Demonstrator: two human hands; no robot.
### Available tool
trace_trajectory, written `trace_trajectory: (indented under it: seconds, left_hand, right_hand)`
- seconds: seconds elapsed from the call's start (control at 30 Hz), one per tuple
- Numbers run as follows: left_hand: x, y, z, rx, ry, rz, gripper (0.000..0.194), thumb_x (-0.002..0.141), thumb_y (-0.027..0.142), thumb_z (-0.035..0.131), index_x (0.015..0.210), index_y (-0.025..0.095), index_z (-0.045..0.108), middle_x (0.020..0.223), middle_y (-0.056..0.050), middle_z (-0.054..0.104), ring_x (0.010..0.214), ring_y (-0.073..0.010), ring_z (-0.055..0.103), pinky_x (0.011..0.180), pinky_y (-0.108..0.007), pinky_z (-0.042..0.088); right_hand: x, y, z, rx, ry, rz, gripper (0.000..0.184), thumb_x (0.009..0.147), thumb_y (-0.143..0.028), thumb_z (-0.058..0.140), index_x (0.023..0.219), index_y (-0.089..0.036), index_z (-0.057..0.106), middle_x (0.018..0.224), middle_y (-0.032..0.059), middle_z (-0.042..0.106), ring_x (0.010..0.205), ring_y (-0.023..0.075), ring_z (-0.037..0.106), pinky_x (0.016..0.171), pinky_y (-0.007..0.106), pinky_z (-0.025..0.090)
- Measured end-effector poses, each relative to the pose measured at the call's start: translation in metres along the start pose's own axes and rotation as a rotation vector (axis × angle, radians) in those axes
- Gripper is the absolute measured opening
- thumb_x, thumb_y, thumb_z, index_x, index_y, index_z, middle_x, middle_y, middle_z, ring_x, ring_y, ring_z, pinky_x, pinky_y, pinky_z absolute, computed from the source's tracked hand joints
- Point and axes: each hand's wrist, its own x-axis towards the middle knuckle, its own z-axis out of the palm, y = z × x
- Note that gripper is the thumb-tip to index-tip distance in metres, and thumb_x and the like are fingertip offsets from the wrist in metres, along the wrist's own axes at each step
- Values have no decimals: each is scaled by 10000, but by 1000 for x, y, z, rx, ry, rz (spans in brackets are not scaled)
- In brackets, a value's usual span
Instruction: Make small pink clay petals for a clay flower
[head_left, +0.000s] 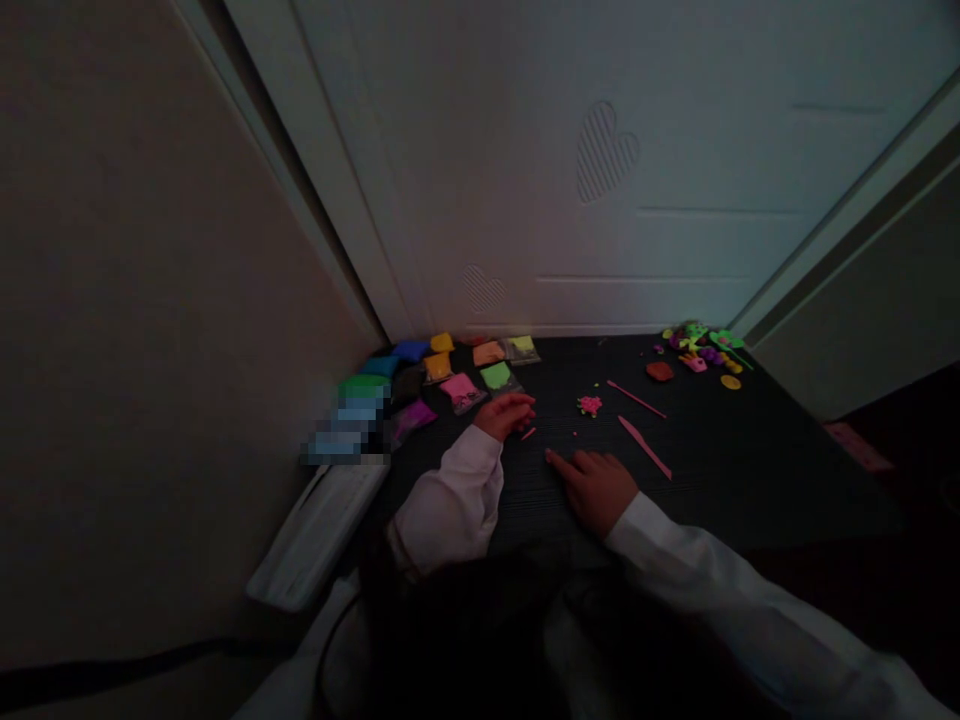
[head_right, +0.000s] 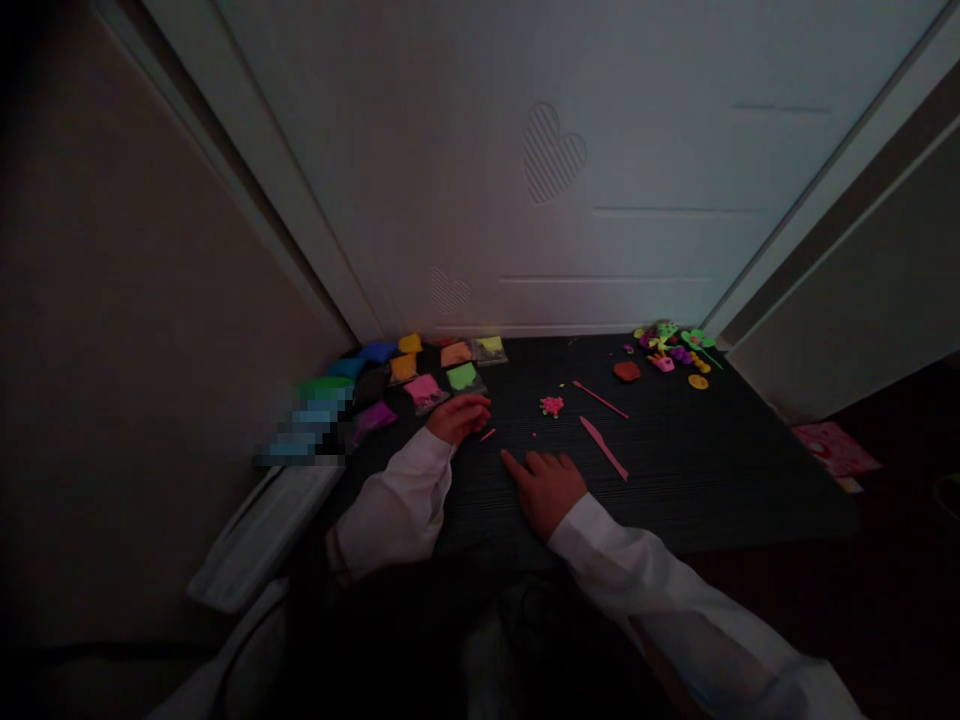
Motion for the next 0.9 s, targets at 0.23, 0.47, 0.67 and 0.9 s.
trace_trajectory:
  seconds: [0.23,0.47,0.67,0.9]
  left_hand:
    - [0,-1,0,14,-3,3,223,548,218,582,746,121,551,578,-3,569,455,-52,475,472,-195,350]
    - [1,-4,-1,16,-6,12,216,554,213,579,747,120,552,573,-3,569,458,-53,477,479,-197,358]
    - [1,-4,-1,6,-3,12,220,549,208,582,747,116,555,574,-7,573,462,-53,479,488,-196,362]
    - [0,-2,0,-2,4,-4,219,546,208,583,743,116,554,568,-7,571,458,-54,477,483,-196,361]
  right_hand:
    - [1,-1,-3,20,8,-10,368,759,-298,304,1124,-271,342,848,47,484,766,172,420,663,302,238]
    - [2,-3,-3,22,17,-23,351,771,-307,277,1106,-262,373,841,53,496,769,180,412,663,309,231]
    - [2,2,-2,55,7,-22,356,778,-342,267,1109,-268,374,834,55,496,778,170,411,664,299,227]
    - [3,9,3,130,17,-21,380,784,-335,266,1158,-273,295,816,32,489,738,136,422,647,269,237]
